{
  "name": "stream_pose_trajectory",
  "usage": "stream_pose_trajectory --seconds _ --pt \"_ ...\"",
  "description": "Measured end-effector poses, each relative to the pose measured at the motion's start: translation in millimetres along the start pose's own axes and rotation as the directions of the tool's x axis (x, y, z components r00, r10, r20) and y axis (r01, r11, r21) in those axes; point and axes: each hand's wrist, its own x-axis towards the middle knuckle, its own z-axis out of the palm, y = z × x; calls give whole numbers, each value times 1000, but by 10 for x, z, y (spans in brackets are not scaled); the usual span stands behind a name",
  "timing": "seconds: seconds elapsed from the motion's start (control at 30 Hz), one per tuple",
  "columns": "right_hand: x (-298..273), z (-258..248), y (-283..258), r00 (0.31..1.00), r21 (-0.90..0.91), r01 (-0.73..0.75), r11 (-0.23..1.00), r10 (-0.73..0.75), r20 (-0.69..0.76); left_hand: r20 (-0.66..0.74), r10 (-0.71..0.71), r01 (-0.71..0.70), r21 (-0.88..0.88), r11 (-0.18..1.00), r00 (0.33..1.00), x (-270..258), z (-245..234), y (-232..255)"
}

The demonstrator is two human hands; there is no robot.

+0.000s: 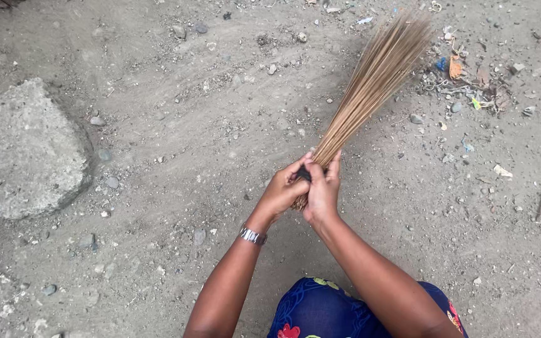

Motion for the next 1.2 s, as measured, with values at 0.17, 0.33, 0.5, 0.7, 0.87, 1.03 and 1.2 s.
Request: stream_pose_trajectory --seconds 0.17,0.33,0.5,0.7,0.87,1.03,1.2 --pt "-25 252 -151 951 -307 -26 951 119 286 -53 -62 53 -163 985 997 -69 -208 140" --pt "247 428 -69 893 -562 241 791 46 448 -341 117 -184 -170 968 933 604 -686 138" --pt "251 58 233 866 -610 305 732 53 497 -475 -97 71 -74 995 874 1518 -1201 518" --pt "348 -409 186 972 -435 -128 891 200 122 -97 -291 293 8 956 952 1159 -938 592" --pt "126 -269 -109 991 -219 -91 971 67 -114 -46 -253 250 -67 966 966 119 -241 438" --pt "92 -124 -273 917 -91 -358 929 368 152 -19 -103 103 -5 995 995 -455 272 295" --pt "476 -412 -341 889 -180 -423 888 445 109 112 -99 109 -88 990 989 -112 631 137"
